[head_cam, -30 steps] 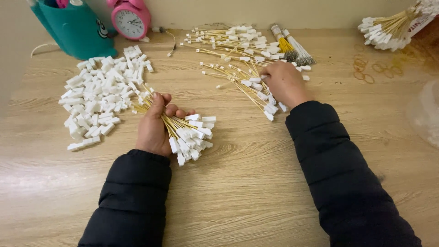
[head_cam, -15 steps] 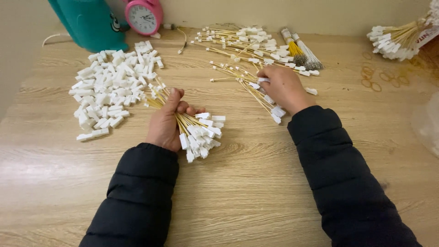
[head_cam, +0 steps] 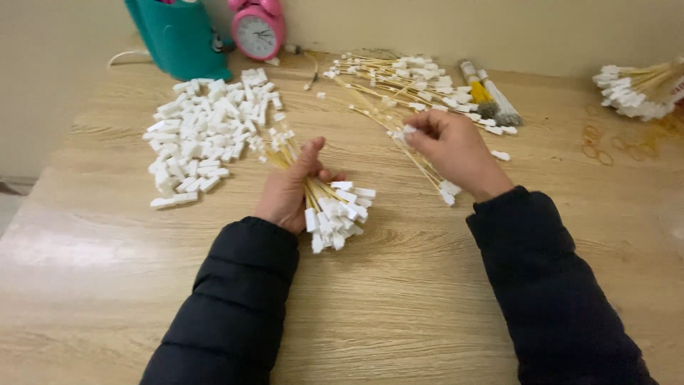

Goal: Gathering and bundling wooden sticks with pre-attached white plastic connectors.

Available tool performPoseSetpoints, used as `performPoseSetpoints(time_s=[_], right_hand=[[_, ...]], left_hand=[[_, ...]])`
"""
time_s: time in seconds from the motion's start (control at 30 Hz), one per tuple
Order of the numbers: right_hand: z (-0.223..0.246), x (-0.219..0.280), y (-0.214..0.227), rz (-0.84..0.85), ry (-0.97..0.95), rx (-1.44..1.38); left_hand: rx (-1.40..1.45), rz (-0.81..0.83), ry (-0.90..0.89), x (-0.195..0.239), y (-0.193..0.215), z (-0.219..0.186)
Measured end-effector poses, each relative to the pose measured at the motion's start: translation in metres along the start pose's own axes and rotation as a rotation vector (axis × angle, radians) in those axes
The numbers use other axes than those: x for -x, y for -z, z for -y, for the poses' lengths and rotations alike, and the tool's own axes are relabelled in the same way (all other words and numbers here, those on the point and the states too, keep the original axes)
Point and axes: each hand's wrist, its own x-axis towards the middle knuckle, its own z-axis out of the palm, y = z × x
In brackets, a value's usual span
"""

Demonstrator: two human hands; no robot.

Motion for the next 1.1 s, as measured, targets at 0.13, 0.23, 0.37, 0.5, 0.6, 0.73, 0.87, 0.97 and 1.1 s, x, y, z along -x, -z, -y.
performPoseSetpoints(time_s=[0.13, 0.23, 0.37, 0.5, 0.6, 0.73, 0.87, 0.97, 1.1], right_hand=[[0.041, 0.016, -0.026, 0.119, -0.058, -0.215], [0.054, 0.021, -0.032, 0.226, -0.078, -0.217], [0.055, 0.021, -0.026, 0.36, -0.098, -0.195], [0.041, 0.016, -0.013, 0.412, -0.14, -0.225], [0.029, 0.018, -0.011, 0.468, -0.202, -0.246], [0.016, 0.003, 0.011, 0.25, -0.277, -0.172], [-0.074, -0.021, 0.005, -0.125, -0.045, 0.368], [-0.079, -0.022, -0.01, -0.101, -0.009, 0.574], [-0.064, -0.011, -0.023, -0.021, 0.019, 0.735]], left_hand=[[-0.012, 0.031, -0.065, -0.014, 0.015, 0.009], [0.006, 0.022, -0.068, 0.001, 0.0, 0.002], [0.005, 0.056, -0.072, -0.008, 0.01, 0.005], [0.095, 0.194, -0.102, -0.013, 0.009, 0.012], [0.14, 0.215, -0.05, -0.012, 0.007, 0.018], [0.135, 0.14, -0.046, -0.012, 0.009, 0.014], [0.075, 0.14, -0.079, -0.011, 0.007, 0.009], [0.06, 0.115, -0.087, -0.008, 0.005, 0.008], [0.054, 0.108, -0.096, -0.012, 0.01, 0.011]])
